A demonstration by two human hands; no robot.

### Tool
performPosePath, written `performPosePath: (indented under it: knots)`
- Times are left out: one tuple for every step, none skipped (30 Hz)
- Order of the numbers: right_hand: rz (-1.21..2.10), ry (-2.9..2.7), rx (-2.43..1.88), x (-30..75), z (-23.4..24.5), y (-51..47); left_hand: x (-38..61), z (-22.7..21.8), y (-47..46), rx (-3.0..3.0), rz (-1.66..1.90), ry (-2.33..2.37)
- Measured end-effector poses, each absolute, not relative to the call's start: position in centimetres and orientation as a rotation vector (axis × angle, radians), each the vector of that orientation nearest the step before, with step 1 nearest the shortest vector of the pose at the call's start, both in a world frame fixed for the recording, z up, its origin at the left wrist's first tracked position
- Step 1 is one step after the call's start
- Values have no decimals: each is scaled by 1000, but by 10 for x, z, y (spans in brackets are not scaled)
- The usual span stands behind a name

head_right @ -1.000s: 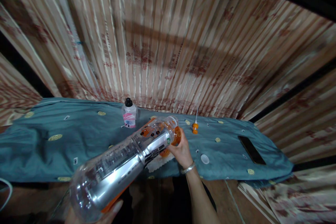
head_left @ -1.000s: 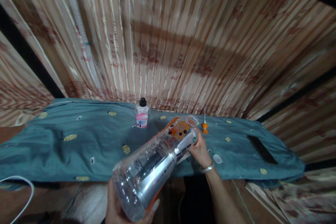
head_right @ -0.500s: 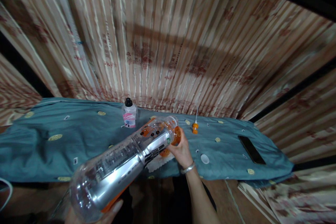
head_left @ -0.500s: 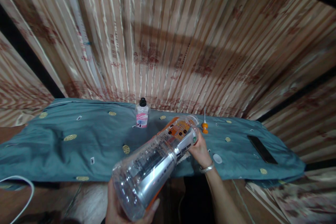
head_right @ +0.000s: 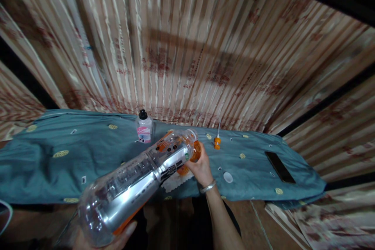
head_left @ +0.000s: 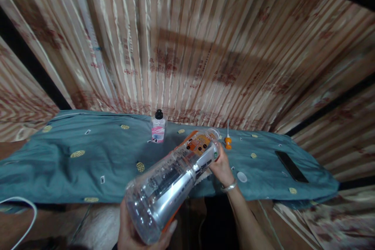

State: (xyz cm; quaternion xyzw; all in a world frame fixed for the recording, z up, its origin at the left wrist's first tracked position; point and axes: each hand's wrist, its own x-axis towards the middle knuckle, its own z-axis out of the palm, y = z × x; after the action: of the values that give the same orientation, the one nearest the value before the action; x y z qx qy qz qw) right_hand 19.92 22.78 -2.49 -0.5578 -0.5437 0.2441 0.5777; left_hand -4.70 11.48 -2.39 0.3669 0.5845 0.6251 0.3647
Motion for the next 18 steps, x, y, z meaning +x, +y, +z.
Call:
performPosePath:
  knots:
    - [575,-1273,-1301,199,-26,228,-46,-23,115,937,1608,1498]
    - [579,-1272,-1297,199,-27,229,-46,-21,116,932,1608,1493]
    - [579,-1270,-1295,199,-27,229,-46,-19,116,928,1605,1491]
    - [576,-1266,-1295,199,-28,229,-46,-17,117,924,1603,1489]
    - [572,-1262,-1298,199,-28,229,-47,-14,118,920,1603,1488]
    - [570,-1257,-1303,199,-28,229,-47,-12,118,914,1606,1487]
    - [574,-1252,-1306,199,-28,229,-47,-10,119,906,1610,1484]
    - [584,-1248,-1307,199,-28,229,-46,-9,120,896,1617,1478]
    - [599,-1244,-1305,199,-28,229,-46,-7,121,888,1627,1470]
    - [614,-1238,-1303,199,-28,229,-45,-7,122,881,1635,1463]
    - [626,-1231,-1302,199,-27,229,-44,-6,123,876,1641,1455]
    - [634,-1224,-1302,198,-27,229,-44,-6,124,873,1645,1445]
    - [640,-1219,-1304,198,-26,229,-44,-5,125,872,1645,1433]
    - [644,-1215,-1307,198,-26,229,-44,-5,126,872,1643,1423]
    - [649,-1211,-1308,197,-25,229,-45,-4,126,873,1642,1418]
    - [656,-1208,-1305,197,-24,229,-46,-3,127,875,1641,1415]
    - [664,-1207,-1299,196,-24,229,-47,-1,127,878,1642,1415]
    - [670,-1206,-1293,195,-23,229,-48,0,128,878,1643,1417]
